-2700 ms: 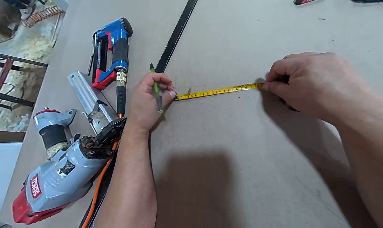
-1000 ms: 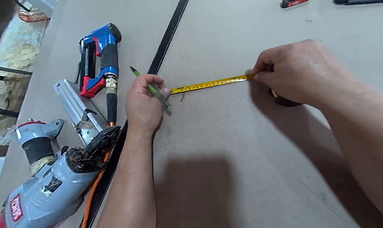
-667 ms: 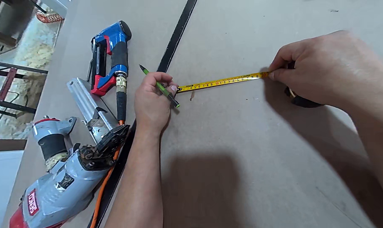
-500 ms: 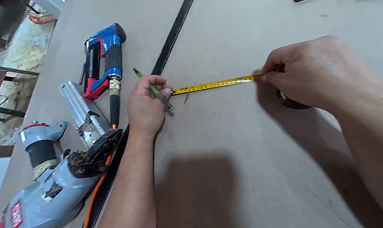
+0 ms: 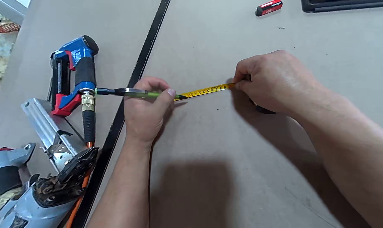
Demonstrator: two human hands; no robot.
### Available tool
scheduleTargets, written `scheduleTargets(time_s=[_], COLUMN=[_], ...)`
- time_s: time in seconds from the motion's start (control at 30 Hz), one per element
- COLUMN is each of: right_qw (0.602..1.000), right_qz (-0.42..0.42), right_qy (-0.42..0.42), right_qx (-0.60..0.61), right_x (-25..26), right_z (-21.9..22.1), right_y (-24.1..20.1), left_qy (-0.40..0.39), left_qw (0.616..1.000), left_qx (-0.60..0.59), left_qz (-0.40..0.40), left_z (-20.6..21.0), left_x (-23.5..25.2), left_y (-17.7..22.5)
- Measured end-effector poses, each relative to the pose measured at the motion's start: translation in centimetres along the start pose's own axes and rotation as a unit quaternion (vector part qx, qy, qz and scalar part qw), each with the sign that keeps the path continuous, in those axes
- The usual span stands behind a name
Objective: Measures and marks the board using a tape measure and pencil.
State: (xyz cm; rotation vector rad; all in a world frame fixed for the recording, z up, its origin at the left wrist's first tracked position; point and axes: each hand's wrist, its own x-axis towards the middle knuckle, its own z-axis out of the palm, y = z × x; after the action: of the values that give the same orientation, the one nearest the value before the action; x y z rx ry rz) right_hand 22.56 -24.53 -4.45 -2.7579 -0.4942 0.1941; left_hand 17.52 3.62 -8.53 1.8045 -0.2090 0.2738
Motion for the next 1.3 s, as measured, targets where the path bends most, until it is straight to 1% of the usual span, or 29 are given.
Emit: scheduleTargets(time_s=[0.1,0.2,0.3,0.37,0.5,0.6,0.93,1.3], right_qw=[1.0,1.0,1.0,1.0,1.0,1.0,1.0,1.0], right_qz=[-0.008,-0.001,-0.002,0.001,0.009,0.009,0.004,0.005], right_qy=[0.01,0.012,0.011,0.011,0.004,0.001,0.007,0.005], right_qx=[0.001,-0.004,-0.002,-0.002,-0.008,-0.006,-0.004,-0.006], right_x=[0.0,0.0,0.0,-0.1,-0.1,-0.1,-0.1,-0.1], right_z=[0.1,0.1,0.1,0.1,0.0,0.0,0.0,0.0], right_y=[-0.2,-0.2,-0.2,-0.3,-0.3,-0.3,-0.3,-0.3], left_qy=[-0.038,-0.047,-0.04,-0.028,0.007,0.007,0.001,-0.004], left_qw=[0.998,0.997,0.998,0.998,0.992,0.988,0.985,0.986], left_qx=[-0.031,-0.013,0.004,0.037,0.112,0.133,0.151,0.144], left_qz=[-0.035,-0.065,-0.052,-0.037,-0.065,-0.076,-0.084,-0.086], left_z=[-0.9,-0.9,-0.7,-0.6,-0.1,0.0,0.1,0.0], left_x=[0.0,0.1,0.1,-0.1,-0.1,-0.1,-0.1,-0.1], left_y=[0.0,0.0,0.0,0.0,0.3,0.3,0.7,0.6])
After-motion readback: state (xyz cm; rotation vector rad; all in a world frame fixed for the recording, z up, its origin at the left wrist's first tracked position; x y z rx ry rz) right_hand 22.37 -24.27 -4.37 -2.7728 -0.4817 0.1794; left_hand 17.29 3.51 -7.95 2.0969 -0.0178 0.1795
